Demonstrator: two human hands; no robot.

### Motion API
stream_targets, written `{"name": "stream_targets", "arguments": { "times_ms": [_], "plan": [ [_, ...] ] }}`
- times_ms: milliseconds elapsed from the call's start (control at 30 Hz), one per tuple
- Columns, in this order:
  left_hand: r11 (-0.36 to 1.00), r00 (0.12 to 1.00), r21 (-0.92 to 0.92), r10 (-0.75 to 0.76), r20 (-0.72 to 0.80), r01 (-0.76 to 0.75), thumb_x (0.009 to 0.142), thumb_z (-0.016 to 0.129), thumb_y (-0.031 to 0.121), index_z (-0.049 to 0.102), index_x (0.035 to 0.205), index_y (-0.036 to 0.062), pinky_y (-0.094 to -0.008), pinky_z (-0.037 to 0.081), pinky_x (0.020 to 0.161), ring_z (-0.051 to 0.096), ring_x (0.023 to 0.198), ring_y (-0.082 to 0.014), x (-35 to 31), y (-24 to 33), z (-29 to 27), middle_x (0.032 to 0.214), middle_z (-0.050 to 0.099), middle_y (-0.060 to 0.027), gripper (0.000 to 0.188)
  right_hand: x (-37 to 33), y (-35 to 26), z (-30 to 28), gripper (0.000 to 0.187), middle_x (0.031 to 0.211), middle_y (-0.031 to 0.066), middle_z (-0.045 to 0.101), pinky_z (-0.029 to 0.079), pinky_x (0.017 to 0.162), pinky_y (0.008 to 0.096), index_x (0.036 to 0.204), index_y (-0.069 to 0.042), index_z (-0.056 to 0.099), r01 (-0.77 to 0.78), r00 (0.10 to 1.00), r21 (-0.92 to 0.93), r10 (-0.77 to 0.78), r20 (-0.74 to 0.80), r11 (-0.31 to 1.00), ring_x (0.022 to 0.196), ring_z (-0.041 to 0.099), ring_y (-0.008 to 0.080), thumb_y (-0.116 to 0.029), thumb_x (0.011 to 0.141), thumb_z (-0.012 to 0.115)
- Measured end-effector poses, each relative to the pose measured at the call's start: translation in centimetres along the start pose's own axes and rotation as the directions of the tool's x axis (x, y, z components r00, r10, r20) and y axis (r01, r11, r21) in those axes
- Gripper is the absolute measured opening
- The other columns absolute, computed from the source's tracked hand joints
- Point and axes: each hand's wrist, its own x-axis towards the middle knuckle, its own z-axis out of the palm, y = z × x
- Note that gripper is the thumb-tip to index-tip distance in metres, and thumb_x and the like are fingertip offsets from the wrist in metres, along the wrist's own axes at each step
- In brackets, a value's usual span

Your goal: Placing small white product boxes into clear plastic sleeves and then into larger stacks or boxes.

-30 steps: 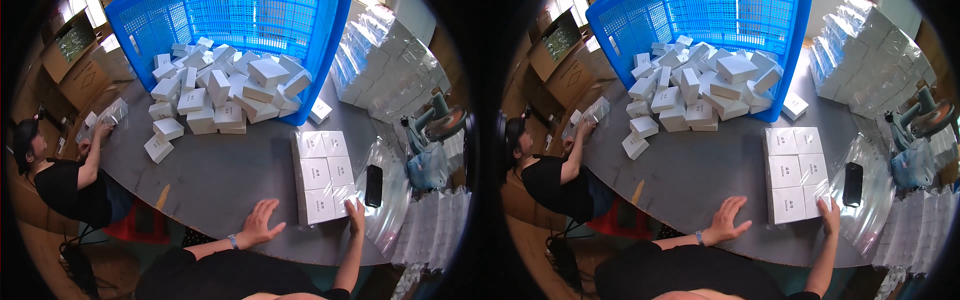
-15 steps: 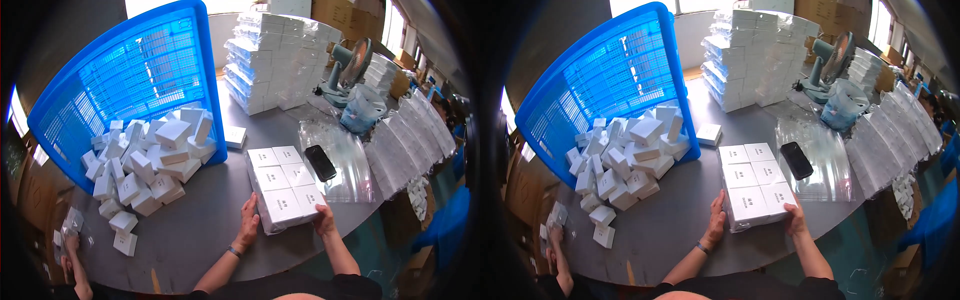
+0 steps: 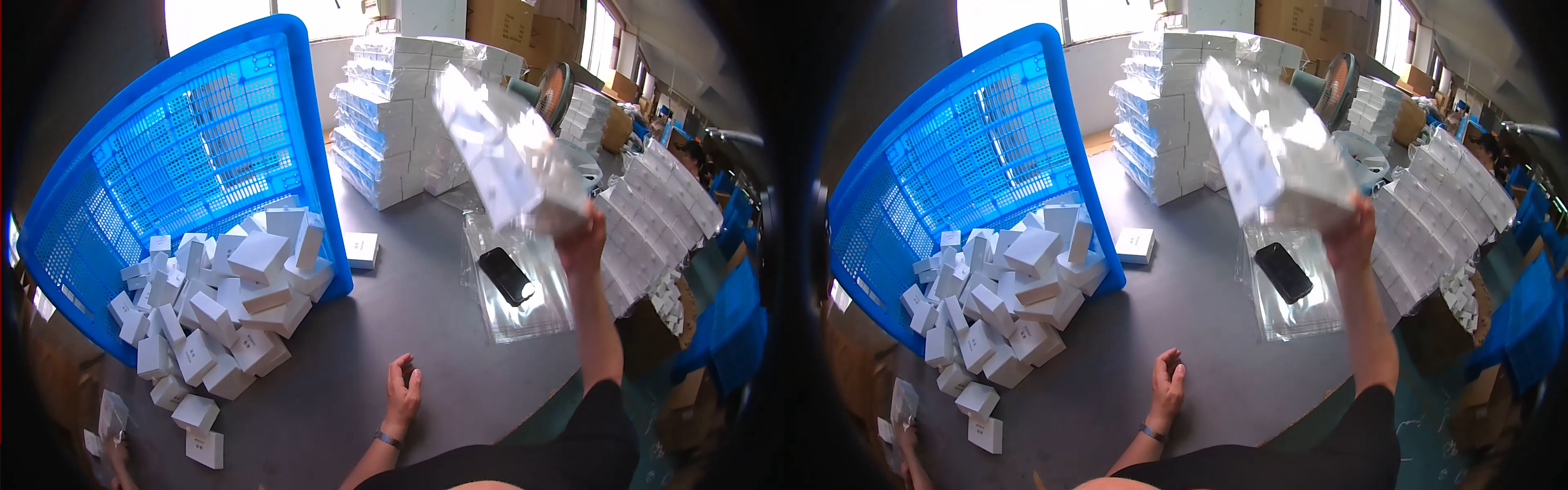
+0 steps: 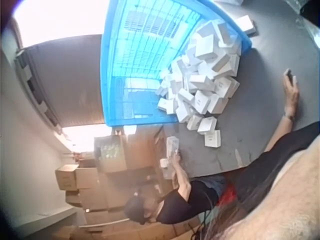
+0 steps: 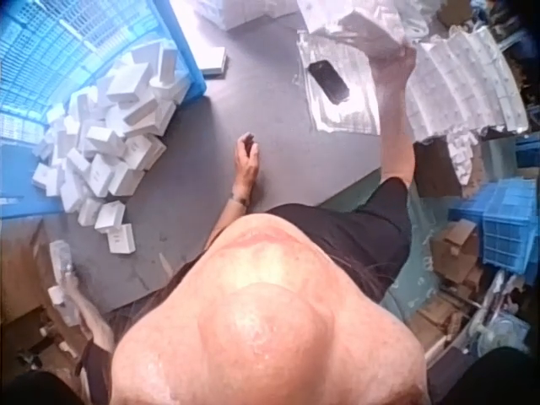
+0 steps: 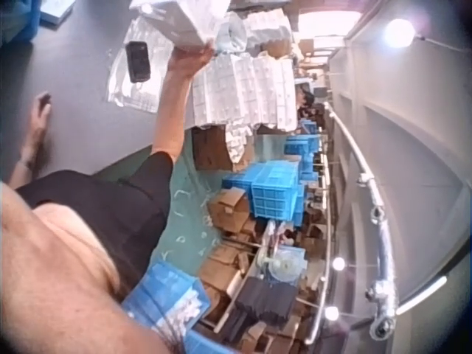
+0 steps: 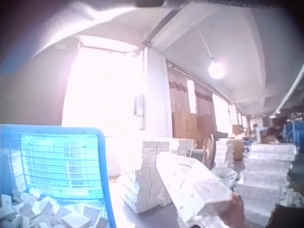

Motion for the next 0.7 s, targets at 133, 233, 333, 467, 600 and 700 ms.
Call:
{"name": "stream_targets", "arguments": {
  "times_ms": [133,233,333,467,600,700],
  "plan": [
    [0.999,1.000,0.024,-0.022,-0.019,0.022,0.094,0.055,0.012,0.049,0.128,-0.0007,-0.0358,0.049,0.094,0.060,0.105,-0.0240,-0.2,0.1,-0.6,0.123,0.057,-0.0155,0.036,15.6,-3.3,12.3,0.049,0.115,0.0097,0.064,0.057,0.079,0.0419,0.119,-0.009,0.057,0.281,0.940,-0.241,-0.215,0.264,0.929,0.099,0.066,0.0258,-0.052,0.096,0.046],
    [0.999,0.999,0.010,-0.044,-0.019,0.044,0.094,0.055,0.011,0.049,0.127,-0.0009,-0.0354,0.049,0.093,0.061,0.103,-0.0234,-0.1,0.5,-0.7,0.122,0.059,-0.0153,0.036,29.4,-4.1,18.1,0.058,0.102,0.0136,0.067,0.058,0.060,0.0387,0.120,-0.002,0.054,0.297,0.937,-0.317,-0.211,0.277,0.901,0.083,0.067,0.0294,-0.054,0.095,0.051],
    [0.998,1.000,-0.061,-0.029,0.009,0.030,0.094,0.055,0.010,0.049,0.127,-0.0010,-0.0344,0.049,0.093,0.061,0.103,-0.0222,-0.6,0.4,0.2,0.121,0.060,-0.0146,0.036,38.8,-4.0,23.0,0.071,0.123,0.0180,0.061,0.059,0.076,0.0418,0.138,-0.005,0.046,0.094,0.994,-0.339,-0.066,0.093,0.936,0.100,0.065,0.0290,-0.055,0.091,0.061],
    [0.989,0.996,-0.121,-0.087,-0.025,0.083,0.094,0.056,0.009,0.049,0.127,-0.0007,-0.0332,0.049,0.095,0.061,0.106,-0.0204,-0.3,-0.3,-0.6,0.119,0.061,-0.0137,0.036,38.3,7.6,23.2,0.076,0.149,0.0168,0.034,0.051,0.092,0.0577,0.145,-0.029,0.039,-0.040,0.942,-0.643,-0.186,-0.279,0.765,0.129,0.043,0.0396,-0.070,0.084,0.059],
    [0.988,0.995,-0.121,-0.102,-0.012,0.100,0.092,0.058,0.007,0.049,0.127,-0.0002,-0.0332,0.049,0.094,0.061,0.106,-0.0205,-0.7,0.1,-0.2,0.119,0.062,-0.0136,0.037,32.8,10.4,22.7,0.083,0.153,0.0147,0.034,0.031,0.108,0.0650,0.147,-0.034,0.038,0.260,0.605,-0.959,-0.756,0.251,-0.110,0.136,0.036,0.0422,-0.075,0.078,0.057],
    [0.990,0.996,-0.111,-0.085,-0.003,0.084,0.092,0.059,0.007,0.049,0.126,0.0000,-0.0333,0.050,0.093,0.062,0.105,-0.0208,-0.3,-0.2,0.1,0.118,0.062,-0.0137,0.036,33.7,12.9,21.0,0.087,0.158,0.0131,0.026,0.026,0.110,0.0665,0.150,-0.043,0.031,0.450,0.420,-0.766,-0.648,0.635,-0.459,0.144,0.023,0.0430,-0.081,0.075,0.055]
  ]
}}
